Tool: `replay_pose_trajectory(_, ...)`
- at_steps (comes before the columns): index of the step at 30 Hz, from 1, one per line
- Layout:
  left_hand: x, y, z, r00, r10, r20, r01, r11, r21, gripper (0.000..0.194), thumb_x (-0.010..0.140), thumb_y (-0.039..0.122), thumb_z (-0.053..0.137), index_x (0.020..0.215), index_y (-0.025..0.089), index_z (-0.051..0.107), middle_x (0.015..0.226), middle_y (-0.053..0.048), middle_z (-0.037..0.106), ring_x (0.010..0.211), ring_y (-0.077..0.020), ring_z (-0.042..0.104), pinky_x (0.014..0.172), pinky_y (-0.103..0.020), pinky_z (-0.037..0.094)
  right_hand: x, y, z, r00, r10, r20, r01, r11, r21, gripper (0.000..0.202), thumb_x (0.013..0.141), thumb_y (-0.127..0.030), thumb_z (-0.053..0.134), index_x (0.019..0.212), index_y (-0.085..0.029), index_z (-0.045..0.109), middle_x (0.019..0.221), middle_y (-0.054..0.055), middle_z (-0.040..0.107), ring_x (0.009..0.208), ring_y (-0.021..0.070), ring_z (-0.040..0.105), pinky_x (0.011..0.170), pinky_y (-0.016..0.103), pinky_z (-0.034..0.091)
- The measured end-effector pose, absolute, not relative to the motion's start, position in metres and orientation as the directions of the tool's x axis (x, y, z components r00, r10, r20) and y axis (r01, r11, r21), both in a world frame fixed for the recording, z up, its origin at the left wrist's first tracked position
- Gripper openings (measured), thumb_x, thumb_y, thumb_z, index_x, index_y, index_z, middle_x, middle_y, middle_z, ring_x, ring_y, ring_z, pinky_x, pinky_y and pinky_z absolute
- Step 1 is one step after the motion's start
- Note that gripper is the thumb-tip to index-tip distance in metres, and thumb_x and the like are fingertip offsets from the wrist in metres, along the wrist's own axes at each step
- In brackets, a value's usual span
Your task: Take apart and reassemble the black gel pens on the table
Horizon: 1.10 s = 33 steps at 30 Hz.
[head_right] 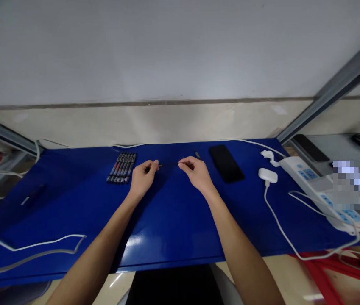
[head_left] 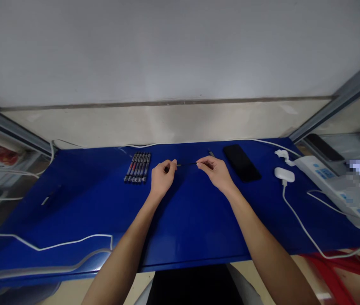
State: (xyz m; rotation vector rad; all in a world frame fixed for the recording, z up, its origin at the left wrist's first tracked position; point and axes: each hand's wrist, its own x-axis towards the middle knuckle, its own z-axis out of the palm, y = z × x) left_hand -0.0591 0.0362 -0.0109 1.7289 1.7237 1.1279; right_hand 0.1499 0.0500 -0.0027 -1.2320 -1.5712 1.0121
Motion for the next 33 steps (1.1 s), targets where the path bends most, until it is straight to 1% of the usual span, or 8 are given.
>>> replay_pose_trajectory(5,-0.055,0.032,-0.010,0.043,0.953,0.299,0.786,-0.217,0.579,0.044,0.100,0.042,0.036,0.068,0.020,0.057,0.062,-0.001,0.057,0.066,-0.0157,0.051,0.068,-0.029,0.032,0.144,0.045,0.000,-0.138,0.983,0.120,0.323,0.159,-0.933,0.027,0.088,-0.044,0.061,0.078,-0.020,0.069,0.071,0.002,0.068,0.067,0.0175,0.063,0.065,0.031,0.048)
replay_pose_trajectory(10,-0.046,0.026,-0.011,0.190,0.942,0.276,0.870,-0.292,0.398,0.042,0.103,0.037,0.027,0.079,0.020,0.057,0.078,-0.004,0.065,0.075,-0.0190,0.052,0.069,-0.031,0.029,0.129,0.037,-0.005,-0.221,0.963,0.157,0.307,0.222,-0.925,0.023,0.087,-0.041,0.062,0.081,-0.021,0.069,0.073,0.002,0.068,0.066,0.0170,0.062,0.066,0.031,0.048)
replay_pose_trajectory(18,-0.048,0.030,-0.013,0.167,0.949,0.267,0.880,-0.266,0.394,0.041,0.103,0.040,0.029,0.081,0.020,0.056,0.082,-0.004,0.066,0.077,-0.0196,0.053,0.069,-0.032,0.028,0.140,0.049,-0.013,-0.217,0.954,0.208,0.370,0.278,-0.887,0.035,0.077,-0.043,0.075,0.105,-0.022,0.070,0.080,0.003,0.066,0.073,0.0187,0.062,0.069,0.033,0.051)
replay_pose_trajectory(22,-0.050,0.031,-0.014,0.131,0.953,0.273,0.883,-0.237,0.405,0.041,0.103,0.040,0.028,0.079,0.020,0.055,0.078,-0.004,0.064,0.076,-0.0199,0.053,0.068,-0.031,0.027,0.160,0.061,-0.025,-0.034,0.900,0.435,0.693,0.335,-0.638,0.029,0.088,-0.038,0.063,0.111,-0.020,0.069,0.097,0.011,0.064,0.095,0.0274,0.057,0.089,0.045,0.048)
replay_pose_trajectory(24,-0.050,0.031,-0.015,0.130,0.952,0.276,0.882,-0.238,0.406,0.041,0.103,0.040,0.029,0.077,0.020,0.054,0.076,-0.005,0.064,0.076,-0.0203,0.053,0.067,-0.031,0.026,0.167,0.065,-0.034,0.029,0.880,0.474,0.797,0.266,-0.542,0.036,0.090,-0.036,0.058,0.119,-0.017,0.066,0.112,0.017,0.059,0.106,0.0325,0.052,0.094,0.050,0.045)
replay_pose_trajectory(26,-0.050,0.031,-0.015,0.137,0.951,0.276,0.878,-0.246,0.410,0.041,0.103,0.041,0.031,0.076,0.020,0.054,0.074,-0.005,0.063,0.076,-0.0204,0.053,0.067,-0.031,0.025,0.172,0.069,-0.041,0.070,0.876,0.476,0.837,0.208,-0.506,0.035,0.091,-0.036,0.055,0.116,-0.014,0.068,0.111,0.019,0.058,0.105,0.0343,0.051,0.093,0.052,0.045)
replay_pose_trajectory(30,-0.050,0.030,-0.015,0.157,0.951,0.265,0.867,-0.261,0.424,0.042,0.102,0.041,0.033,0.072,0.020,0.053,0.073,-0.005,0.063,0.075,-0.0202,0.054,0.066,-0.031,0.025,0.174,0.073,-0.046,0.086,0.886,0.455,0.812,0.202,-0.548,0.024,0.091,-0.034,0.053,0.089,-0.017,0.070,0.095,0.016,0.061,0.092,0.0308,0.055,0.085,0.049,0.049)
replay_pose_trajectory(33,-0.050,0.030,-0.015,0.151,0.951,0.271,0.864,-0.260,0.430,0.043,0.102,0.041,0.034,0.070,0.019,0.052,0.071,-0.004,0.063,0.074,-0.0199,0.053,0.066,-0.031,0.025,0.171,0.072,-0.040,0.097,0.910,0.402,0.709,0.220,-0.670,0.017,0.087,-0.033,0.058,0.084,-0.019,0.066,0.086,0.012,0.064,0.085,0.0272,0.058,0.081,0.045,0.049)
